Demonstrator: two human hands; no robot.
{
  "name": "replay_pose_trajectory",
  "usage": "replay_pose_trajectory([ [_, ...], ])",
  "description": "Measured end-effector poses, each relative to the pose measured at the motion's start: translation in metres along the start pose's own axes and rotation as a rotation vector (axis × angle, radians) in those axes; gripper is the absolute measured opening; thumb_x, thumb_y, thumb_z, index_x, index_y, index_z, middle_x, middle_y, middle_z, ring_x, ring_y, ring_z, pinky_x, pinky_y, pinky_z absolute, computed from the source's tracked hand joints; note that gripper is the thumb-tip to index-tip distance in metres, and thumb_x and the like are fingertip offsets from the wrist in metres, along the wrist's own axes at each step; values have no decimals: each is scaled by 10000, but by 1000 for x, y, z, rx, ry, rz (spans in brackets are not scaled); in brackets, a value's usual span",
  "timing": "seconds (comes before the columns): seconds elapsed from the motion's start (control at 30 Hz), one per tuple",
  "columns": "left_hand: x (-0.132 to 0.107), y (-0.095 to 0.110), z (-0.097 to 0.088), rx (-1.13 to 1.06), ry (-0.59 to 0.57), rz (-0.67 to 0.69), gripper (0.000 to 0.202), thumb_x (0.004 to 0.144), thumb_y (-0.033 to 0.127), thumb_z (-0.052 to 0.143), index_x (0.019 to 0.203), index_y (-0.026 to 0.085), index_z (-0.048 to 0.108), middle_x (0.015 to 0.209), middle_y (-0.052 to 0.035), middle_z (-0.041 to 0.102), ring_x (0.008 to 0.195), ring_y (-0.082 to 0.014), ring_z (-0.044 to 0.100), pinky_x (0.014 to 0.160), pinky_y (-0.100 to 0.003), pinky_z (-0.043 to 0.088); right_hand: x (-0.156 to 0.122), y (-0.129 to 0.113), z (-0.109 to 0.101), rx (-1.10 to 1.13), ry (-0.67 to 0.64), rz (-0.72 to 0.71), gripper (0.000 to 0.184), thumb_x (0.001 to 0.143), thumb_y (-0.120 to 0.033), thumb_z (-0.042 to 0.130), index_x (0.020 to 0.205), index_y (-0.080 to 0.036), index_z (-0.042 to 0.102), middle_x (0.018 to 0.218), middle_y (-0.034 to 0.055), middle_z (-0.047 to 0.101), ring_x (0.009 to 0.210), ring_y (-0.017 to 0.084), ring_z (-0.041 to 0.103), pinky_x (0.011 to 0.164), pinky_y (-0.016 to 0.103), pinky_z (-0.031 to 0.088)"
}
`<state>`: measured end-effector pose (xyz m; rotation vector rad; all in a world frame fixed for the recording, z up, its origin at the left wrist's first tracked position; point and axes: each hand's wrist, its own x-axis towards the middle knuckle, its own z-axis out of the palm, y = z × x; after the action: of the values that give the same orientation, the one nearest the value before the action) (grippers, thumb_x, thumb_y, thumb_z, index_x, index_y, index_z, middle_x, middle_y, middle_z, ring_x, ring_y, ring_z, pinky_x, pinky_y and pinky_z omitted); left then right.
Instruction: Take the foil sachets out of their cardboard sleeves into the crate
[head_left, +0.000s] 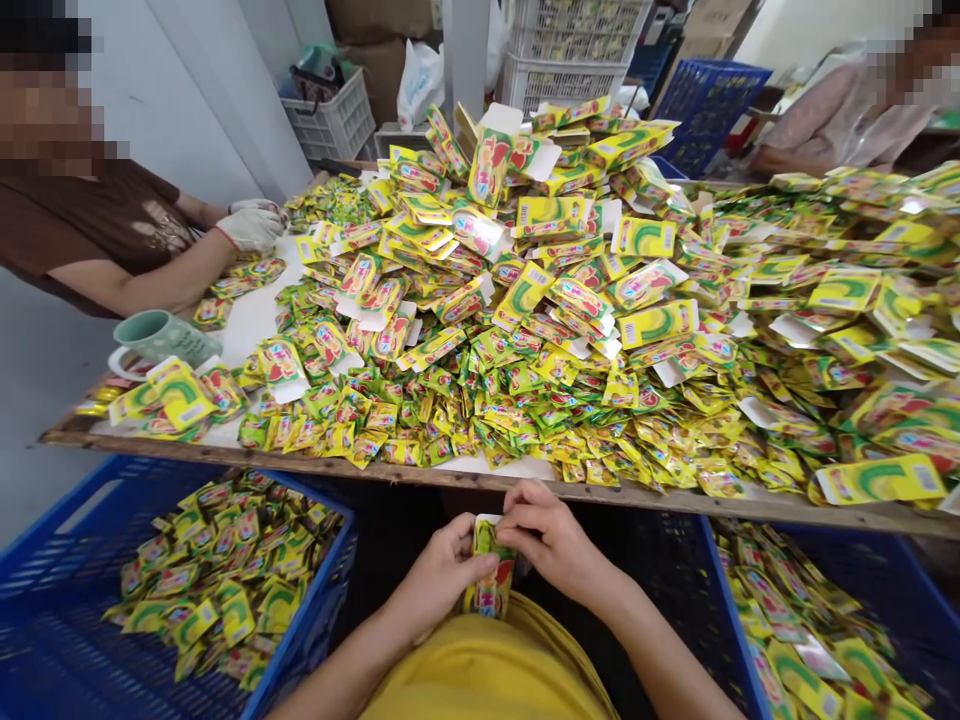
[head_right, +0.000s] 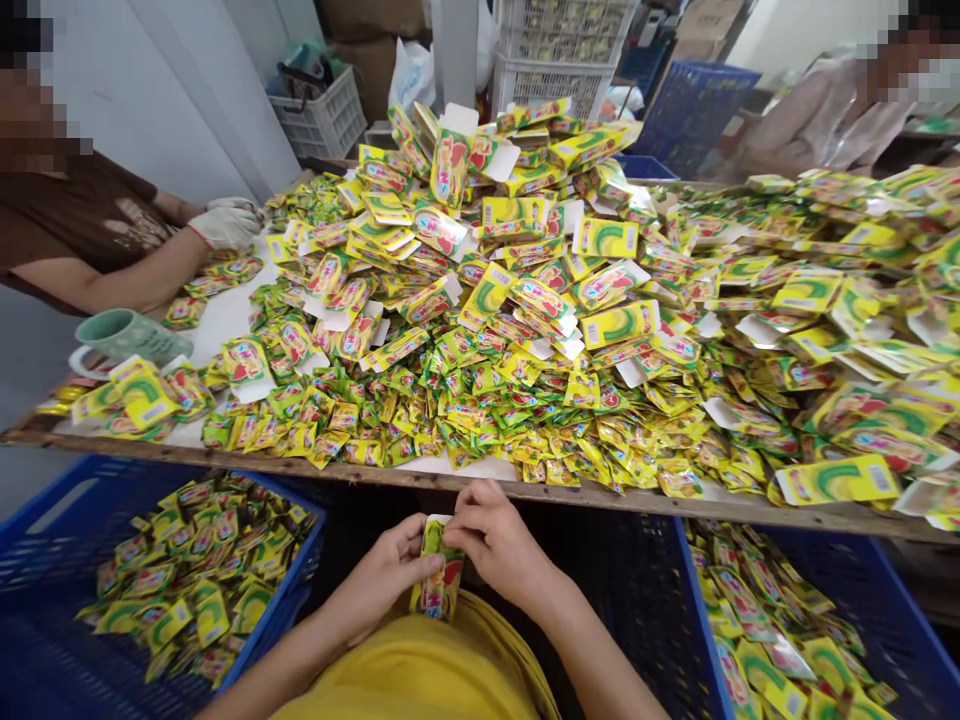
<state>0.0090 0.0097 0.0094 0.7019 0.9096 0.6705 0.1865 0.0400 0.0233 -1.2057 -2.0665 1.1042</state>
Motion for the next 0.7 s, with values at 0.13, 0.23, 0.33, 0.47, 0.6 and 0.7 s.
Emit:
replay_pose_trajectory([
  [0.13,-3,0,-2,17,32,25,275,744,272,681,976,137,622,922,-42,639,865,-176,572,787,-272,424,-6,1,9,75,-61,-3,50,807,-259,679,805,-240,725,1065,51,569,1032,212,507,891,349,414],
  [0.23,-4,1,-4,71,97,36,188,778,256,622,912,127,650,872,-34,643,830,-168,564,760,-259,416,-15,2,24,181,-60,48,55,812,-260,670,835,-238,715,1020,43,588,976,196,536,851,325,439],
  [0.33,-4,3,-4,118,77,62,228,777,256,639,977,147,643,922,-32,652,891,-178,567,810,-268,422,-21,2,32,193,67,100,162,769,-216,700,929,-235,679,1077,55,576,1008,211,528,868,336,439],
  [0.47,-3,0,-4,50,-8,55,403,711,224,725,1094,171,614,1057,-54,660,1033,-213,568,937,-317,409,-24,0,26,124,66,89,125,770,-196,688,883,-249,689,1076,59,588,1041,232,512,887,360,432],
  [0.6,-4,-6,-6,-17,-1,10,414,745,298,715,1126,168,618,1071,-71,670,1015,-222,590,921,-333,426,-30,1,20,312,169,173,110,823,-281,641,905,-249,707,1040,64,601,948,209,562,799,333,471],
  [0.7,-4,-8,-6,-192,-4,-24,381,827,384,621,1130,153,625,1039,-96,679,962,-227,617,882,-348,449,-34,4,23,699,311,446,215,820,-365,633,971,-214,646,813,27,584,611,120,540,472,211,410],
])
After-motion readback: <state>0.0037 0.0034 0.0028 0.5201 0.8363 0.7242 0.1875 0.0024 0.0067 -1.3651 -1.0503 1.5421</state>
